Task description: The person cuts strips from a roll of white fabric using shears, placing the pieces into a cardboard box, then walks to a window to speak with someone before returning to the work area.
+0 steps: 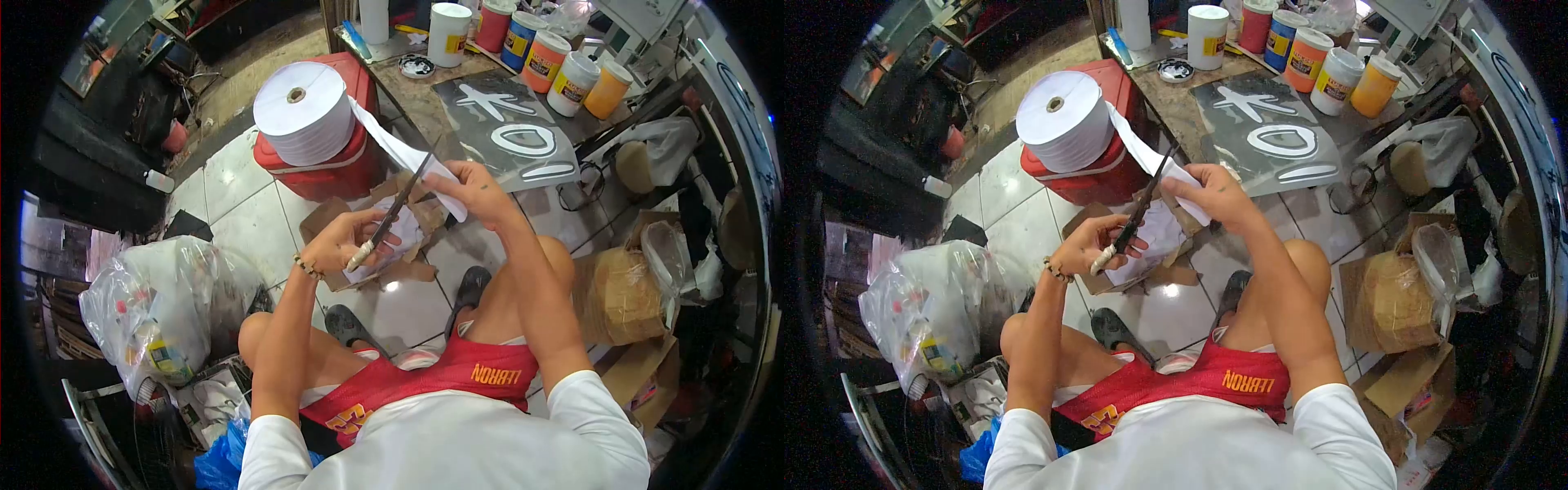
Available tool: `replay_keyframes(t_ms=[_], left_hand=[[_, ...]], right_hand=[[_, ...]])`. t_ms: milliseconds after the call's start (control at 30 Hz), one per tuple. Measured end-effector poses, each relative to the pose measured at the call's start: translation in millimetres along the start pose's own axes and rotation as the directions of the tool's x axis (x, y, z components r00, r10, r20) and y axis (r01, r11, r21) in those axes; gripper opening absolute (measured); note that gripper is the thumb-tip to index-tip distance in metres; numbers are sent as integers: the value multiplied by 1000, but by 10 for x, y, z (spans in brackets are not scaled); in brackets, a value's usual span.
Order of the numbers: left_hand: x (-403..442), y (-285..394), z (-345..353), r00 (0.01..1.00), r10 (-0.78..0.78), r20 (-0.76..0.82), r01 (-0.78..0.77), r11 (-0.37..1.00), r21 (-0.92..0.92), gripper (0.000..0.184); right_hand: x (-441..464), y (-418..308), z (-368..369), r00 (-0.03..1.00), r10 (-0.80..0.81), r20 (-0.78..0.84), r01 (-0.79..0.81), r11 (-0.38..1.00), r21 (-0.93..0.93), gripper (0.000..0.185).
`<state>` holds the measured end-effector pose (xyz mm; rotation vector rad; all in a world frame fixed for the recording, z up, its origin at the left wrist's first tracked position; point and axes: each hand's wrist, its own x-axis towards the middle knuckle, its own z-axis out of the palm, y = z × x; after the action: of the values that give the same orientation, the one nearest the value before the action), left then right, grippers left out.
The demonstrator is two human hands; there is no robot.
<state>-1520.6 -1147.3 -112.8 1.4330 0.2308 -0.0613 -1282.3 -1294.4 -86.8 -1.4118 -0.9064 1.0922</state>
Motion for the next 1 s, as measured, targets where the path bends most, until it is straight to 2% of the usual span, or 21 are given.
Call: replay_keyframes(t_ms=[67,133,167,200,267,300,333,400,433,467,567,600,667,700,733,767,800,867,933,967,1000], left_hand=[[-20,33,26,1000,12,-8,-13,999,-52,67],[-31,68,49,999,40,12,-40,999,-20,68],[-39,88,87,999,42,20,-41,998,-47,68],[-43,101,116,999,45,29,-42,996,-72,69],[-44,94,139,997,53,48,-49,996,-77,72],[-56,133,181,998,40,52,-33,991,-131,75],[-59,155,210,998,26,56,-15,982,-186,77],[-34,151,241,996,76,50,-68,987,-142,81],[-22,152,279,990,142,21,-138,981,-136,84],[-20,154,313,979,206,-10,-205,970,-128,86],[20,145,363,963,266,-40,-269,954,-131,87],[25,124,349,962,273,-31,-274,952,-134,87],[3,46,297,998,45,-34,-50,980,-193,86],[-4,40,309,995,89,-36,-94,973,-209,83],[-14,79,294,997,-34,-66,21,983,-185,78],[-28,138,299,998,-21,-64,13,992,-126,77],[-24,159,306,998,-5,-59,1,998,-64,76],[14,95,357,997,60,-42,-64,992,-110,75],[45,36,375,992,122,-38,-126,980,-156,74],[56,6,363,987,147,-61,-153,980,-128,75],[67,-11,337,981,171,-86,-180,979,-100,75]], right_hand=[[-4,-24,-4,1000,16,16,-16,1000,26,21],[61,93,-35,951,-310,15,310,946,-94,25],[31,33,19,962,-273,-10,273,959,79,20],[33,5,55,959,-282,-10,282,957,71,20],[29,-43,91,907,-420,17,406,887,221,25],[0,-68,82,944,-309,116,247,895,371,37],[-24,-97,88,943,-312,115,252,895,367,37],[-49,-138,137,935,-267,232,170,915,367,45],[-23,-100,161,919,-314,238,236,923,305,45],[-18,-89,178,919,-313,241,234,922,308,45],[-14,-75,197,914,-329,236,269,929,253,43],[-4,-71,196,922,-317,221,262,934,243,42],[-23,-98,157,936,-302,183,262,941,215,42],[-37,-120,140,939,-307,155,277,942,189,42],[-47,-143,120,941,-314,125,294,942,161,42],[-40,-104,97,953,-277,122,261,956,135,42],[-36,-85,131,928,-357,105,348,933,94,41],[-92,-92,151,951,-280,130,266,957,119,37],[-3,92,201,901,-390,191,409,910,-70,33],[44,231,275,897,-417,150,416,909,34,33],[78,214,263,896,-421,138,422,906,24,33]])
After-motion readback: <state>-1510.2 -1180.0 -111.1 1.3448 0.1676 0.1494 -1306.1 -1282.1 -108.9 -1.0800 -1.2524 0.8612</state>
